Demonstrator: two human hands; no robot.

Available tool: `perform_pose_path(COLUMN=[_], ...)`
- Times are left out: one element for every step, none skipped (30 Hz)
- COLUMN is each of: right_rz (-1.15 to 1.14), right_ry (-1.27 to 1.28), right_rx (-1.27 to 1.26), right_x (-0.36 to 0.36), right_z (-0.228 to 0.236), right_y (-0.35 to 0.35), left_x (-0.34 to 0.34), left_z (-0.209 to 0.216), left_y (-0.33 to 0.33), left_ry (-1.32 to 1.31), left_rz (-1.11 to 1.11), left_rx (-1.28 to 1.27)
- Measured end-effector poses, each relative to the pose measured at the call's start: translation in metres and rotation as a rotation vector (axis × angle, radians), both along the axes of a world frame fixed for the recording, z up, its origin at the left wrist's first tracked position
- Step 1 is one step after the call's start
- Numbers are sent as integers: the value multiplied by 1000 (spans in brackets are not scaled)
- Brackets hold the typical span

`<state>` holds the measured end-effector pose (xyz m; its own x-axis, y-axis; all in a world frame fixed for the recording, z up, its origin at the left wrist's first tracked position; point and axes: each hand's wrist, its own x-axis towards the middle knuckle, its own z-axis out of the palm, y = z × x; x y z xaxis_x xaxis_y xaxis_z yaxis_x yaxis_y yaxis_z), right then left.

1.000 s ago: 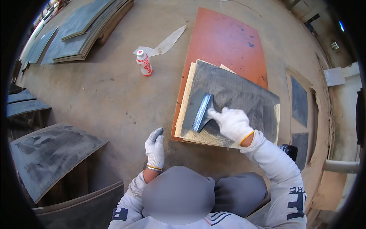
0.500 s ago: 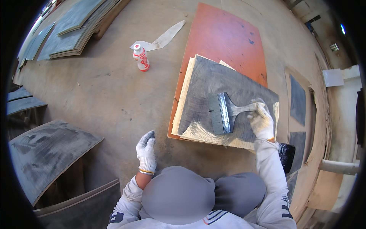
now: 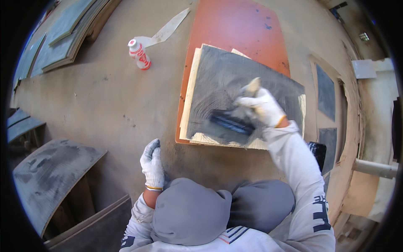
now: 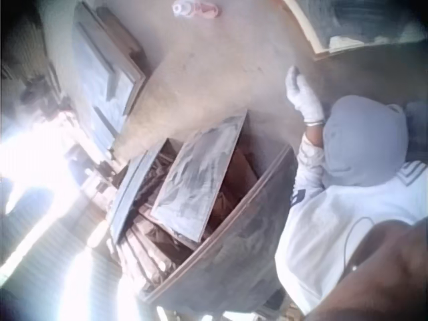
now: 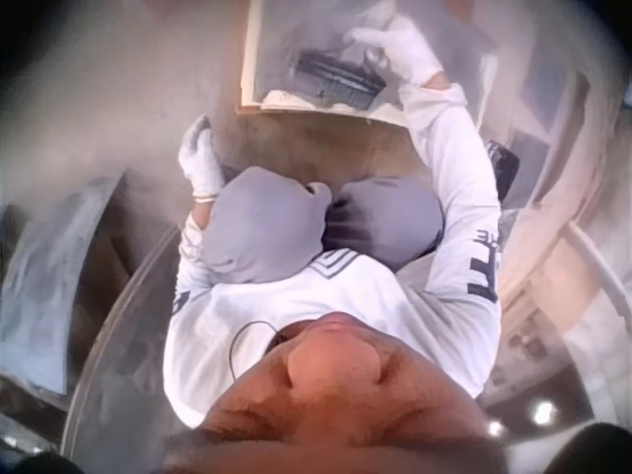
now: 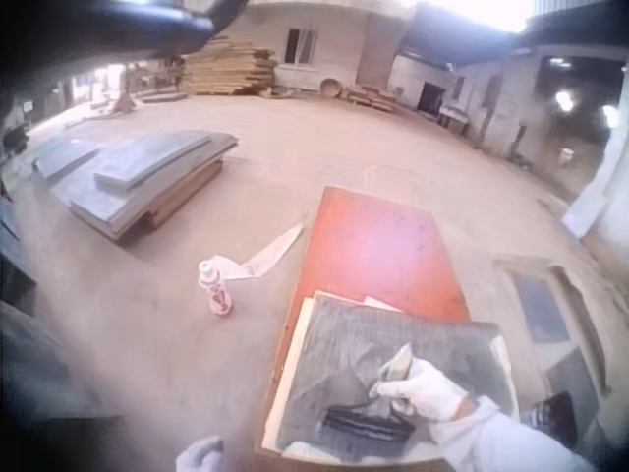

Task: The person applies dark paint to rectangular wooden panels using a brush. They repeatedly dip the brush into a paint container, spread the paint evenly across the surface, and then stack the painted panels on a nearby pile.

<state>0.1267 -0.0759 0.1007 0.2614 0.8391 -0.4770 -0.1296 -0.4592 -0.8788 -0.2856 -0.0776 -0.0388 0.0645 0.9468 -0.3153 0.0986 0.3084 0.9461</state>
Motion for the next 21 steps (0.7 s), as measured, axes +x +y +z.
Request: perform_pose_path(right_rz=[-8, 7, 17, 48, 70, 94, 128, 129, 134, 146, 156, 181, 213, 186, 147, 70, 85, 102, 100, 138, 145], right_ry=[-46, -81, -117, -128, -139, -156, -129, -92, -53, -80, -106, -118, -221, -158, -110, -71, -103, -119, -156, -173, -182], right_rx=[-24, -69, -118, -113, -107, -98, -84, -62, -38, -38, -38, -33, -48, -127, -213, -154, -108, -56, -9, -69, -101], right_x=[16, 30, 34, 30, 15, -3, -23, -44, -57, -55, -54, -56, -43, -30, -19, -12, -19, -40, -57, -68, -81], right_z=[5, 10, 17, 14, 12, 12, 12, 9, 6, 8, 11, 9, 8, 8, 12, -3, 1, 0, 7, 10, 14], right_y=[-8, -15, -18, -16, -7, 5, 17, 30, 37, 36, 34, 36, 28, 21, 12, -1, 0, 9, 15, 23, 33], left_x=[-5, -10, -10, -11, -10, -8, -4, 1, 6, 10, 12, 6, 0, -6, -8, -6, -4, -5, 0, 2, 3], left_z=[-1, -3, -3, -2, 0, 3, 5, 9, 13, 18, 21, 24, 26, 28, 29, 29, 28, 26, 23, 22, 23], left_y=[-1, -1, -3, -5, -4, -3, -3, -2, 0, 3, 5, 5, 5, 5, 6, 6, 5, 5, 7, 8, 8], left_ry=[-1, 27, 32, 36, 40, 59, 73, 85, 94, 104, 115, 128, 140, 159, 143, 123, 99, 111, 102, 105, 114], left_rz=[9, 4, 11, 16, 12, 6, -5, -14, -34, -53, -73, -56, -40, -11, 10, 21, 23, 12, -16, -41, -54], left_rx=[9, 6, -8, -22, -34, -4, 25, 56, 101, 145, 189, 188, 187, 191, 162, 131, 96, 93, 88, 87, 89])
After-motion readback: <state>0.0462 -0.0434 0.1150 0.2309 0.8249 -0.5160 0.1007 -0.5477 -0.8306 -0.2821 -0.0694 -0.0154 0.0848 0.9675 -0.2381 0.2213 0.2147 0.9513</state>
